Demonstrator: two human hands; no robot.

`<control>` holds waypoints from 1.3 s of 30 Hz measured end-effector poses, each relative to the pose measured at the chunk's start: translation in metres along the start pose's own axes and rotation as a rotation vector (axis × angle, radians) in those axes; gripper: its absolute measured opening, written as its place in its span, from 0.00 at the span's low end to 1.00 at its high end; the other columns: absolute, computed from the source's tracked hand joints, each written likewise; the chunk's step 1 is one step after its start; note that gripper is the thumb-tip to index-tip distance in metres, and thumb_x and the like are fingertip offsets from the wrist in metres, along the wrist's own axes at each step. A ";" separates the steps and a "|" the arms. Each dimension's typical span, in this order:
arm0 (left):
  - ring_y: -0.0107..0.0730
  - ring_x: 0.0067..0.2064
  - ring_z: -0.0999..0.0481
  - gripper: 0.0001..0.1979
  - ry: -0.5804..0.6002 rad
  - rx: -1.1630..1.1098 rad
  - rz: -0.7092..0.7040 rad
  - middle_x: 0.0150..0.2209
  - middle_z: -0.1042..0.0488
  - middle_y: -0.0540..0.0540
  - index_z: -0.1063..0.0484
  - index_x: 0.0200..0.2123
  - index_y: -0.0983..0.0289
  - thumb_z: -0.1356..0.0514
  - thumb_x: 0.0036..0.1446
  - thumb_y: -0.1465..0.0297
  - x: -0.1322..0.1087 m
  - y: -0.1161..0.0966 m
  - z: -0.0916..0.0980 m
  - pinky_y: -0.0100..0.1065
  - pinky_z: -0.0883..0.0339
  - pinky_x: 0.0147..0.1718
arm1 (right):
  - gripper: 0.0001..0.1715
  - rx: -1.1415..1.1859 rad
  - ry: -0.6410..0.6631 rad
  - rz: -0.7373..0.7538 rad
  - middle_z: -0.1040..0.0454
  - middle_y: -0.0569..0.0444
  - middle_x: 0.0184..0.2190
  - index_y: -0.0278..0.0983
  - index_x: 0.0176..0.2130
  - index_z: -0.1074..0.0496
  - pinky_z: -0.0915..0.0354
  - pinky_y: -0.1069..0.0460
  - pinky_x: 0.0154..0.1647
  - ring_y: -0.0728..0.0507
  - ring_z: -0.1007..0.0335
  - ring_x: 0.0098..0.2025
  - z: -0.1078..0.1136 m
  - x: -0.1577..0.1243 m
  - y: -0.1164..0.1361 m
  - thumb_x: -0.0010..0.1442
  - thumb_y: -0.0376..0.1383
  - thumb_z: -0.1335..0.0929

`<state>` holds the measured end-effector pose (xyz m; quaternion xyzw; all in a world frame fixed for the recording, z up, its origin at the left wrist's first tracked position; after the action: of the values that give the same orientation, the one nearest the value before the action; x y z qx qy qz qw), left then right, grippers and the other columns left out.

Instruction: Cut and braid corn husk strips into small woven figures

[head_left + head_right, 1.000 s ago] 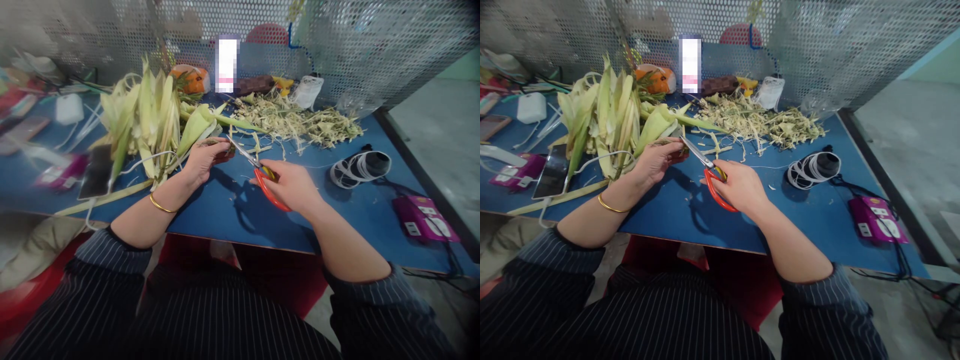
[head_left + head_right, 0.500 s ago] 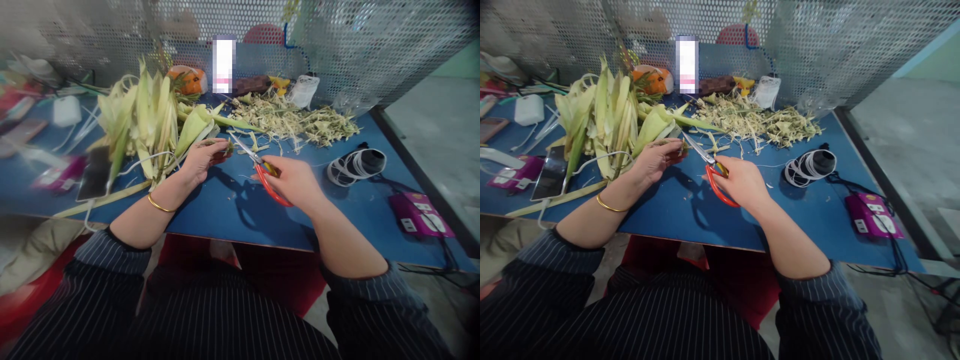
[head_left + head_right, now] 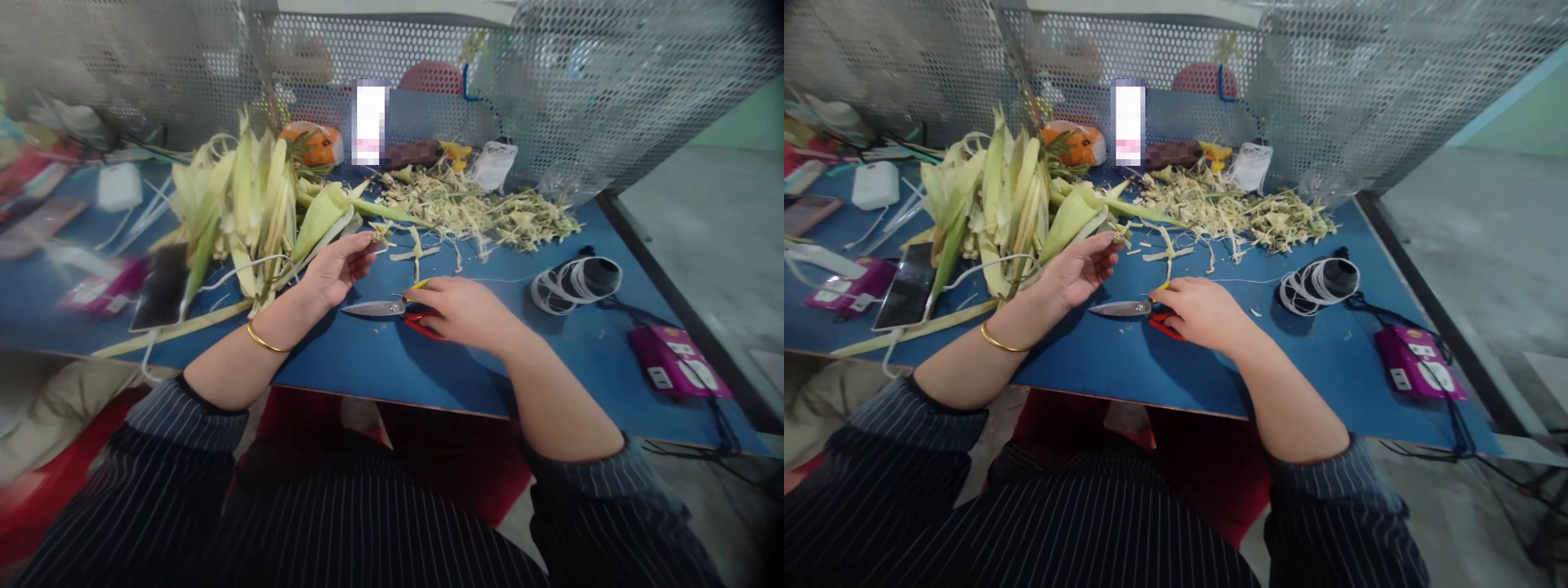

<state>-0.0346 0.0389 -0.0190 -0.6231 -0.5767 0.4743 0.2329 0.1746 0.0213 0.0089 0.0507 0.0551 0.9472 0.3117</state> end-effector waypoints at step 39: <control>0.31 0.26 0.23 0.30 0.284 0.228 0.123 0.29 0.22 0.57 0.21 0.36 0.65 0.40 0.52 0.41 -0.026 0.025 -0.023 0.30 0.30 0.24 | 0.06 0.511 -0.560 -0.176 0.22 0.52 0.35 0.38 0.36 0.24 0.34 0.50 0.38 0.46 0.28 0.36 0.009 -0.001 -0.003 0.63 0.36 0.32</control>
<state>0.0012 0.0144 -0.0215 -0.6873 -0.4413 0.4573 0.3517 0.1782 0.0242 0.0171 0.3784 0.2062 0.8221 0.3720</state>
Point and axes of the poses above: each hand's wrist, its own x-axis towards the middle knuckle, its own z-axis out of the back of the hand, y = z × x, the point moved 4 cm from there along x, towards the middle knuckle
